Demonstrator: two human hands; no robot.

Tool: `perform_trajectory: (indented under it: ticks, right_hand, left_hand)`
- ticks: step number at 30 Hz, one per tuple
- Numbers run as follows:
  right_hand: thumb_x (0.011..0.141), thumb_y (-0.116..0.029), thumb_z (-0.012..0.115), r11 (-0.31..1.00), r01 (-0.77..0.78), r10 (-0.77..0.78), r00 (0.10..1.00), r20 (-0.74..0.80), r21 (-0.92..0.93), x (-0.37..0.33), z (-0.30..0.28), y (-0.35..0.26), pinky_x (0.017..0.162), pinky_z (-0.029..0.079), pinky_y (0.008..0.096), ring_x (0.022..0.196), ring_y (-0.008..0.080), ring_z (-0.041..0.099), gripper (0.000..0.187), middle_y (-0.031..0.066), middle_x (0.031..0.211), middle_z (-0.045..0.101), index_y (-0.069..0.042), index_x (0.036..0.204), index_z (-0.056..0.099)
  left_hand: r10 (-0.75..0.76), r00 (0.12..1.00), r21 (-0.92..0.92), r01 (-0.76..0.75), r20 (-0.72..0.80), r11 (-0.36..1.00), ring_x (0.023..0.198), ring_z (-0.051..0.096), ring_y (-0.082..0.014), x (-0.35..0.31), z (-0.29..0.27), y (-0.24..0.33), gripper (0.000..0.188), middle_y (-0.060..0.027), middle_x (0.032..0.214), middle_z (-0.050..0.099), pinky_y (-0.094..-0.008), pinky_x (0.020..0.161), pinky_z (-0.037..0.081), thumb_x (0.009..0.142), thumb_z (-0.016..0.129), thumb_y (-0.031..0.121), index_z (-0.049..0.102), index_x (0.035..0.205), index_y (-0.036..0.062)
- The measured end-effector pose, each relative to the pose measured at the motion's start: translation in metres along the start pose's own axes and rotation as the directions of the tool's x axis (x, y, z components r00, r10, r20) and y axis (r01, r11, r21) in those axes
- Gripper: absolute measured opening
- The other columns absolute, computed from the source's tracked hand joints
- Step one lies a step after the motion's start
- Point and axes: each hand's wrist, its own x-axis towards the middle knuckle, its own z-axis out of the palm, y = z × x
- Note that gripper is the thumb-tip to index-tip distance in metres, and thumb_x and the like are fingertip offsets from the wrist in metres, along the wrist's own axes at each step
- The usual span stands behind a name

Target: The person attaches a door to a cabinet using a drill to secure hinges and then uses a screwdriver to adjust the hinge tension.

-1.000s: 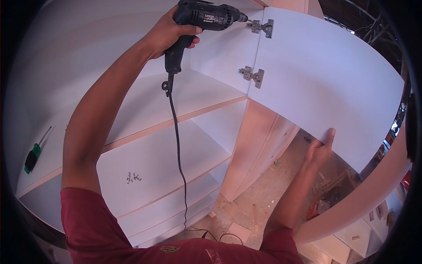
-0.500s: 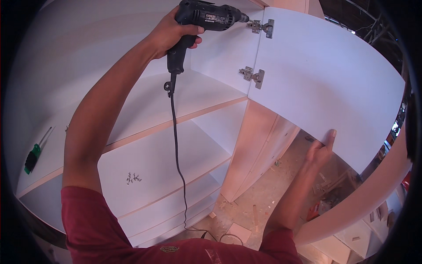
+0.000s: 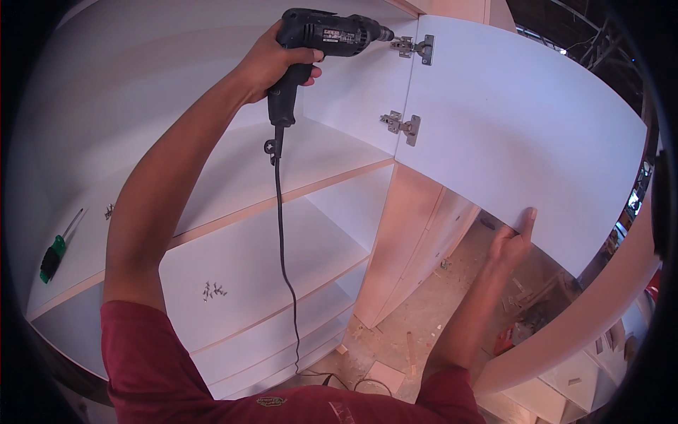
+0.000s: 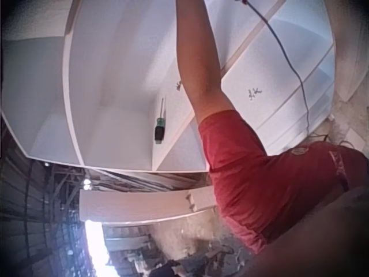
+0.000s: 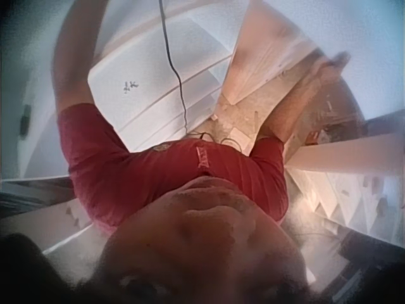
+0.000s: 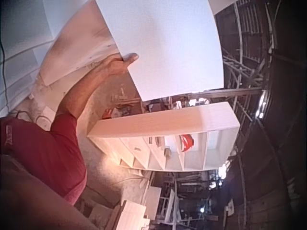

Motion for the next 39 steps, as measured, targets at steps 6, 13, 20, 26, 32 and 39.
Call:
perform_trajectory:
  ticks: [6, 13, 20, 26, 32, 39]
  right_hand:
    - [0.093, -0.001, 0.068, 1.0, -0.023, 0.023, 1.0, 0.009, 0.018, -0.008, 0.008, -0.003, 0.109, 0.051, 0.0381, 0.115, 0.0227, 0.06, 0.041, 0.0148, 0.126, 0.058, 0.009, 0.129, 0.052]
    - [0.097, -0.001, 0.064, 0.998, -0.056, 0.056, 0.998, 0.012, 0.039, -0.006, 0.008, -0.008, 0.11, 0.05, 0.0388, 0.119, 0.0238, 0.059, 0.039, 0.0163, 0.13, 0.058, 0.01, 0.131, 0.05]
    - [0.099, -0.004, 0.061, 0.996, -0.086, 0.086, 0.996, -0.009, 0.0, -0.008, 0.007, -0.013, 0.11, 0.05, 0.0387, 0.123, 0.0247, 0.057, 0.041, 0.0167, 0.133, 0.056, 0.009, 0.135, 0.048]
    - [0.101, -0.015, 0.063, 0.985, -0.164, 0.162, 0.986, -0.04, -0.056, -0.01, 0.005, -0.017, 0.107, 0.047, 0.0484, 0.127, 0.0263, 0.052, 0.046, 0.0151, 0.139, 0.051, 0.006, 0.137, 0.047]
    - [0.099, -0.02, 0.068, 0.973, -0.155, 0.161, 0.987, 0.017, -0.172, 0.001, -0.028, -0.019, 0.111, 0.037, 0.0524, 0.129, 0.0244, 0.049, 0.048, 0.0136, 0.14, 0.051, 0.002, 0.137, 0.05]
    - [0.096, -0.023, 0.072, 0.945, -0.201, 0.228, 0.971, 0.079, -0.257, 0.008, -0.07, -0.016, 0.104, 0.041, 0.0422, 0.12, 0.0212, 0.052, 0.044, 0.0076, 0.132, 0.054, -0.004, 0.131, 0.054]
  left_hand:
    - [-0.028, 1.0, 0.014, 0.028, -0.002, 1.0, 0.093, 0.072, -0.0245, -0.001, 0.0, 0.003, 0.057, -0.0192, 0.115, 0.065, -0.0358, 0.079, 0.064, 0.087, 0.075, 0.012, 0.047, 0.136, 0.0039]
    - [-0.049, 0.999, -0.05, 0.049, 0.007, 0.998, 0.095, 0.072, -0.0254, -0.001, 0.0, 0.002, 0.058, -0.0202, 0.116, 0.065, -0.0357, 0.08, 0.064, 0.088, 0.075, 0.013, 0.046, 0.136, 0.0023]
    - [-0.028, 1.0, -0.062, 0.028, -0.011, 0.998, 0.096, 0.072, -0.0264, -0.006, 0.005, 0.005, 0.055, -0.0191, 0.115, 0.064, -0.0367, 0.08, 0.065, 0.088, 0.074, 0.012, 0.046, 0.134, 0.0013]
    - [-0.018, 0.999, -0.094, 0.013, -0.048, 0.995, 0.096, 0.072, -0.0267, -0.016, 0.02, 0.011, 0.052, -0.0188, 0.118, 0.062, -0.0375, 0.083, 0.065, 0.089, 0.073, 0.01, 0.047, 0.133, 0.0006]
    - [-0.073, 0.982, -0.206, 0.037, -0.172, 0.978, 0.1, 0.071, -0.0257, -0.058, 0.035, 0.029, 0.053, -0.0196, 0.116, 0.063, -0.0367, 0.084, 0.063, 0.09, 0.072, 0.014, 0.047, 0.133, -0.0041]
    - [-0.057, 0.924, -0.394, -0.105, -0.379, 0.913, 0.084, 0.07, -0.0257, -0.201, 0.056, 0.054, 0.055, -0.023, 0.11, 0.064, -0.0375, 0.073, 0.061, 0.088, 0.073, 0.017, 0.049, 0.131, -0.008]
